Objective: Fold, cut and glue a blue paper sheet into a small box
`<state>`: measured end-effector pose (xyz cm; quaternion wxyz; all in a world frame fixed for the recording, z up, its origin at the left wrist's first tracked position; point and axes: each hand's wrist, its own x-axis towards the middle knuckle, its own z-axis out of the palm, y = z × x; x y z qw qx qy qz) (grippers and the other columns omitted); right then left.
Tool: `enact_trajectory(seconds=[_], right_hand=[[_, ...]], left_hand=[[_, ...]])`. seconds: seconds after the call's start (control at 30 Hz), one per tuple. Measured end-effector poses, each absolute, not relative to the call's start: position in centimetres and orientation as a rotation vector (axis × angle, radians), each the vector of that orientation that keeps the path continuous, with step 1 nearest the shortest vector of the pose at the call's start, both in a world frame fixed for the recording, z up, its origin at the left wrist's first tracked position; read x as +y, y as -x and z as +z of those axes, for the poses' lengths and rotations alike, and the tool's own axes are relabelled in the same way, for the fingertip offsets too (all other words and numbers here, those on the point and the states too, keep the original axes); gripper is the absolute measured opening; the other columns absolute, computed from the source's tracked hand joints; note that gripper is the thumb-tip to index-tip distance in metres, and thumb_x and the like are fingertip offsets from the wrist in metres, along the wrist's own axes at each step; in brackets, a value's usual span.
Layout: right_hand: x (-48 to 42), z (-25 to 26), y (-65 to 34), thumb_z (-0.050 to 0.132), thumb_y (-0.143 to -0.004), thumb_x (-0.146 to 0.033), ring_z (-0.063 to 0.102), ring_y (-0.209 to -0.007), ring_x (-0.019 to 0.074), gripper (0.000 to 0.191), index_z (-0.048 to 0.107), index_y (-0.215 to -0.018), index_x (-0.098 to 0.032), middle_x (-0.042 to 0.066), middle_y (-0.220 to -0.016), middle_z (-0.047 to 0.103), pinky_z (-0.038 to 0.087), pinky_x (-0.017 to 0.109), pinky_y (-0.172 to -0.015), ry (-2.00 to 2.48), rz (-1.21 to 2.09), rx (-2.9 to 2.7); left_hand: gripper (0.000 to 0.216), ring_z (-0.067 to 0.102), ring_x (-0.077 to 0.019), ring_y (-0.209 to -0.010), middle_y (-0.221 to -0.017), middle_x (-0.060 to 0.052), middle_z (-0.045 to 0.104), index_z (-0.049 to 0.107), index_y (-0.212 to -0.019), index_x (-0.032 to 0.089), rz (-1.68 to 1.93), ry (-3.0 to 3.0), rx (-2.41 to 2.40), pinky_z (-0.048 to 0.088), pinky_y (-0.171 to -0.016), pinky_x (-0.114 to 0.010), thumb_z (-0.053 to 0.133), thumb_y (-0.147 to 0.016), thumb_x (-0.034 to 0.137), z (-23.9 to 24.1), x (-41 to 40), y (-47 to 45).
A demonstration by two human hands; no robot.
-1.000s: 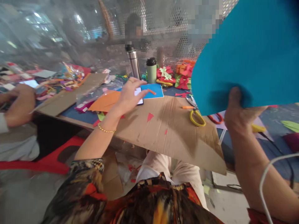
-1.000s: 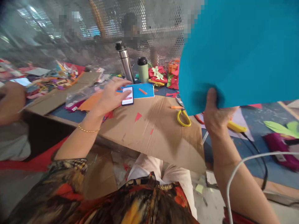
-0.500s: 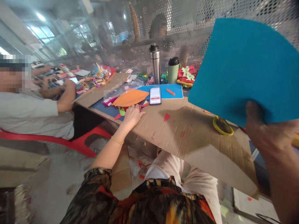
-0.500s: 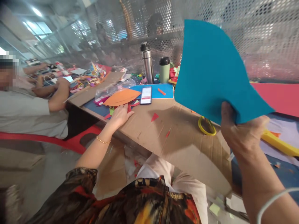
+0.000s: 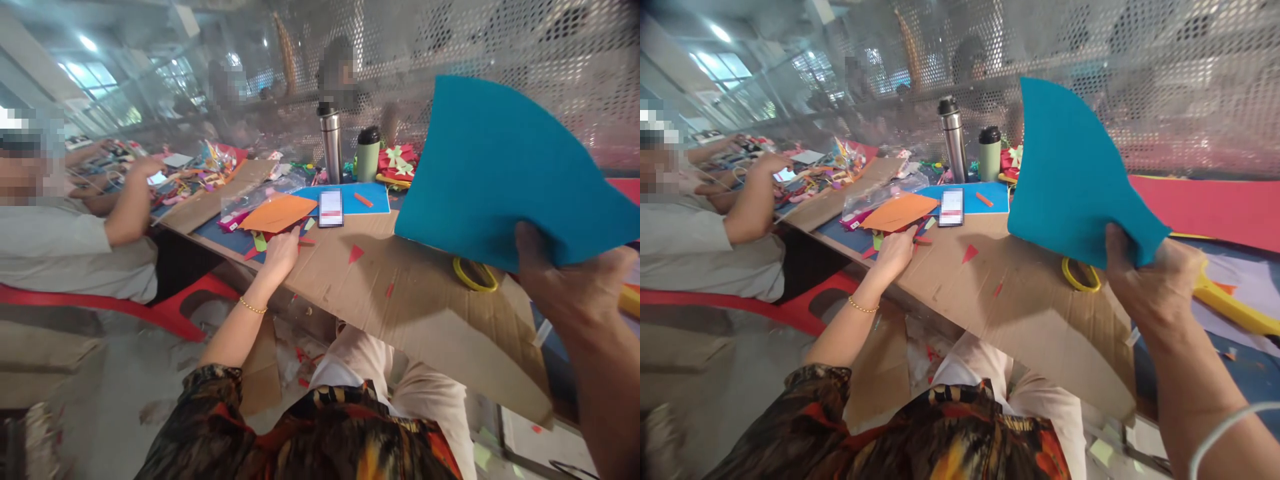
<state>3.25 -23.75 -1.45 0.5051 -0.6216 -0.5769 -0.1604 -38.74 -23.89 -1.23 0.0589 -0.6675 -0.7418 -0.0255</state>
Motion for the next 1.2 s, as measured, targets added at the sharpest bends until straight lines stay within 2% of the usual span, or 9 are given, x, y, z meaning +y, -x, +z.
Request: enact_trajectory(seconds=[0.2, 0.33, 0.43, 0.67, 0.8, 0.9, 1.0, 1.07, 1.2], right_hand=[[-24.0, -0.9, -3.3, 0.057, -0.064, -0.054, 0.033, -0.035, 0.0138, 0.039, 0.030, -0.052, -0.029, -0.002, -0.038, 0.032, 0.024, 0.030, -0.043, 1.466, -0.376, -1.496], [-24.2, -0.4, -3.0, 0.055, -0.063, -0.050, 0.033, -0.034, 0.0143, 0.036, 0.029, -0.051, -0.029, -0.001, -0.037, 0.031, 0.023, 0.030, -0.044, 1.443, -0.407, -1.552], [-24.2, -0.3, -3.0, 0.056, -0.063, -0.050, 0.033, -0.034, 0.0144, 0.036, 0.030, -0.052, -0.029, -0.002, -0.037, 0.031, 0.024, 0.029, -0.044, 1.461, -0.387, -1.521], [-24.2, -0.2, -3.0, 0.056, -0.057, -0.048, 0.030, -0.034, 0.0137, 0.034, 0.030, -0.050, -0.029, -0.001, -0.037, 0.032, 0.023, 0.030, -0.044, 1.529, -0.385, -1.493], [-24.2, -0.2, -3.0, 0.058, -0.060, -0.050, 0.031, -0.038, 0.0128, 0.039, 0.027, -0.050, -0.028, -0.001, -0.039, 0.029, 0.019, 0.030, -0.045, 1.503, -0.362, -1.539], [-24.3, -0.3, -2.7, 0.056, -0.069, -0.047, 0.036, -0.040, 0.0133, 0.030, 0.040, -0.054, -0.026, -0.001, -0.041, 0.036, 0.024, 0.029, -0.046, 1.420, -0.365, -1.577], [-24.8, -0.4, -2.0, 0.056, -0.085, -0.042, 0.056, -0.053, 0.0188, 0.027, 0.068, -0.073, -0.021, 0.006, -0.056, 0.062, 0.042, 0.032, -0.056, 1.231, -0.516, -1.548], [-25.6, -0.5, -1.4, 0.059, -0.095, -0.035, 0.070, -0.077, 0.0251, 0.029, 0.078, -0.104, -0.016, 0.015, -0.087, 0.080, 0.053, 0.038, -0.074, 1.062, -0.604, -1.616], [-27.4, -1.1, -0.7, 0.053, -0.104, -0.018, 0.068, -0.128, 0.0305, 0.048, 0.061, -0.151, -0.020, 0.016, -0.138, 0.074, 0.053, 0.048, -0.107, 0.784, -0.435, -2.138]], left_hand=[[0.045, 0.075, -0.0254, -0.122, -0.128, -0.013, 0.079, 0.069, -0.140, 0.020, -0.405, 2.147, -2.073, 0.058, -0.105, -0.038, 0.044, -0.105, 0.010, -0.4, -23.3, 38.8], [0.036, 0.078, -0.0190, -0.101, -0.107, -0.006, 0.084, 0.079, -0.120, 0.018, -1.119, 2.110, -1.870, 0.062, -0.095, -0.033, 0.045, -0.106, 0.018, 2.3, -19.9, 41.0], [0.032, 0.077, -0.0189, -0.104, -0.106, -0.005, 0.083, 0.079, -0.115, 0.018, -1.382, 1.903, -1.725, 0.058, -0.103, -0.034, 0.049, -0.104, 0.019, 4.7, -17.7, 43.4], [0.048, 0.062, -0.0285, -0.140, -0.147, -0.018, 0.068, 0.064, -0.145, 0.016, -0.819, 2.023, -1.963, 0.046, -0.119, -0.046, 0.037, -0.105, 0.017, 3.2, -18.1, 44.2], [0.046, 0.063, -0.0315, -0.140, -0.145, -0.021, 0.069, 0.063, -0.144, 0.011, -0.597, 2.292, -2.023, 0.050, -0.115, -0.046, 0.054, -0.104, 0.030, 0.5, -19.7, 43.0], [0.051, 0.052, -0.0298, -0.151, -0.159, -0.021, 0.057, 0.055, -0.152, 0.012, -0.603, 2.372, -1.964, 0.042, -0.124, -0.048, 0.050, -0.107, 0.034, -0.5, -21.4, 41.1], [0.054, 0.049, -0.0282, -0.153, -0.163, -0.017, 0.054, 0.052, -0.156, 0.017, -0.681, 2.611, -1.712, 0.037, -0.129, -0.050, 0.054, -0.106, 0.037, -0.8, -22.8, 37.3], [0.065, 0.053, -0.0307, -0.150, -0.161, -0.017, 0.056, 0.047, -0.160, 0.019, -0.731, 2.797, -1.535, 0.042, -0.126, -0.052, 0.064, -0.101, 0.042, -0.5, -23.0, 34.2], [0.047, 0.052, -0.0289, -0.151, -0.154, -0.010, 0.063, 0.057, -0.152, 0.029, -0.955, 2.829, -1.496, 0.045, -0.124, -0.051, 0.055, -0.106, 0.031, 2.2, -21.0, 30.0]])
